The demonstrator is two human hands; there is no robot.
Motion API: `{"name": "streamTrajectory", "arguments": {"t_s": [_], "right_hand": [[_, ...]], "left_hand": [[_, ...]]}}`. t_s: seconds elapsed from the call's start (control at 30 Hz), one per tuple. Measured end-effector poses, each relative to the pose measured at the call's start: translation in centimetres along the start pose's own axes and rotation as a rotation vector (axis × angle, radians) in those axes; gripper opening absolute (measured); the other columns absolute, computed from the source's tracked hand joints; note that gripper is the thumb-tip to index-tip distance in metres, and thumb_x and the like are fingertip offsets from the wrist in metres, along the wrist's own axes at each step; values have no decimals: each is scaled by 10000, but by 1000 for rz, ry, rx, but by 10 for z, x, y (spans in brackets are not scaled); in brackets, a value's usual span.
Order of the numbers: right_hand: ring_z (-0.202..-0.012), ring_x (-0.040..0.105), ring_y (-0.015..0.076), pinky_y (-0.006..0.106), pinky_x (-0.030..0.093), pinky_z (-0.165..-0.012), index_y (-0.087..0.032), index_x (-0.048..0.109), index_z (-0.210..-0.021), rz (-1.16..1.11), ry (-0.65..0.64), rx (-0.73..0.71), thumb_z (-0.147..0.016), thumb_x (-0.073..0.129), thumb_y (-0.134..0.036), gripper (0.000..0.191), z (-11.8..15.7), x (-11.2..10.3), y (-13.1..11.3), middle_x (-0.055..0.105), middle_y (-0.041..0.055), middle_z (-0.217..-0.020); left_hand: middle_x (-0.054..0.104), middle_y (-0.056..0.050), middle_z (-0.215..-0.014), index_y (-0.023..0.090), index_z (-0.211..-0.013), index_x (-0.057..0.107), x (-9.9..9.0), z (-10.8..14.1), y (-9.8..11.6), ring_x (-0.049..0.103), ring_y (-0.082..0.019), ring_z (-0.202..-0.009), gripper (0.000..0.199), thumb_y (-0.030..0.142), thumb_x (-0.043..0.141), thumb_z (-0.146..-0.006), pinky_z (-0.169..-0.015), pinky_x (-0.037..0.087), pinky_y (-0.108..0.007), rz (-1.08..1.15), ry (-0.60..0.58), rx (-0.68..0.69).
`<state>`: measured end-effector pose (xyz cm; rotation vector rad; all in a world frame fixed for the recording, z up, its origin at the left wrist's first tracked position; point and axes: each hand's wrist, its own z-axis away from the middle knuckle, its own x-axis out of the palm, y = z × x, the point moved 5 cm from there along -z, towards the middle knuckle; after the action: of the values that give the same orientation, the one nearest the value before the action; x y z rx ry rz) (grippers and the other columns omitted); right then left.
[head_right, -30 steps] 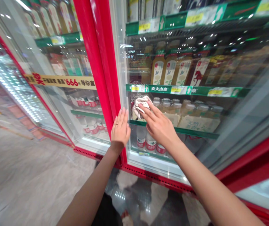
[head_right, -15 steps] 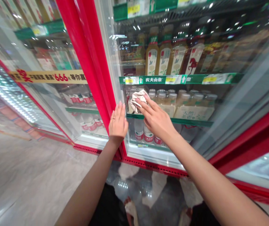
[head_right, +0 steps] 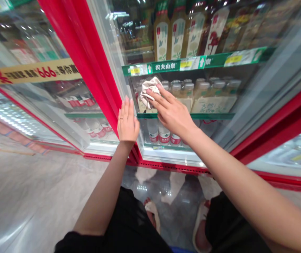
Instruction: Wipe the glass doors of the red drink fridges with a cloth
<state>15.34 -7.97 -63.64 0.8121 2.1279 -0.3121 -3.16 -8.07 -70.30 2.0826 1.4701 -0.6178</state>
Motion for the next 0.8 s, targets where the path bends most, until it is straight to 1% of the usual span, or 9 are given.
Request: {"name": "streamTrajectory", "arguments": {"t_s": [0.13, 0.27, 0.37, 0.47, 0.57, 0.67, 0.8], "right_hand": [[-1706, 147, 268, 562, 289, -1410, -302, 364, -1710, -16, 19, 19, -966, 492, -47, 796, -6, 1, -5, 314, -57, -1805], [-1704, 165, 257, 564, 322, -1395, -312, 329, -1725, -28, -9, -12, -956, 523, -59, 832, -7, 7, -10, 332, -58, -1800], [-1697, 201, 247, 576, 358, -1381, -363, 272, -1739, -7, -7, -12, -956, 517, -43, 880, 1, 8, -5, 357, -83, -1785], [-1699, 194, 253, 592, 366, -1375, -385, 203, -1753, 26, 25, 5, -974, 492, -37, 901, 7, 3, 2, 339, -87, -1790], [-1704, 159, 257, 598, 349, -1382, -380, 173, -1760, 37, 57, 14, -990, 475, -46, 892, 2, 0, 1, 297, -79, -1805], [-1705, 153, 256, 597, 348, -1384, -393, 170, -1758, 26, 43, 14, -989, 480, -55, 896, -6, 1, -3, 276, -92, -1809], [-1693, 206, 280, 593, 427, -1343, -382, 229, -1750, 11, 19, -25, -960, 517, -45, 906, -2, 4, -4, 334, -81, -1791]], "left_hand": [[282, -42, -1827, 210, -1770, 131, 0, 0, 1, 166, -196, -1706, 818, 75, 387, -1005, -1418, 173, -423, -15, -30, -6], [308, -64, -1816, 181, -1758, 199, 0, 1, 2, 182, -206, -1705, 808, 57, 412, -988, -1414, 200, -419, -29, -37, -5], [356, -74, -1795, 185, -1743, 257, -1, 2, 2, 241, -198, -1693, 786, 49, 414, -985, -1405, 247, -422, -26, -9, 3], [358, -81, -1792, 187, -1743, 256, 0, 2, 2, 254, -205, -1690, 781, 51, 412, -990, -1402, 261, -437, -14, -1, 11], [354, -79, -1793, 192, -1747, 243, 0, 3, 3, 252, -212, -1691, 775, 58, 409, -1001, -1405, 253, -445, 4, -8, 21], [348, -73, -1796, 206, -1757, 208, 1, 3, 6, 259, -215, -1689, 784, 67, 411, -1012, -1408, 248, -456, 20, -14, 37], [347, -66, -1798, 219, -1770, 151, 2, 2, 8, 266, -217, -1688, 816, 62, 412, -1013, -1409, 256, -467, 22, -26, 39]]}}
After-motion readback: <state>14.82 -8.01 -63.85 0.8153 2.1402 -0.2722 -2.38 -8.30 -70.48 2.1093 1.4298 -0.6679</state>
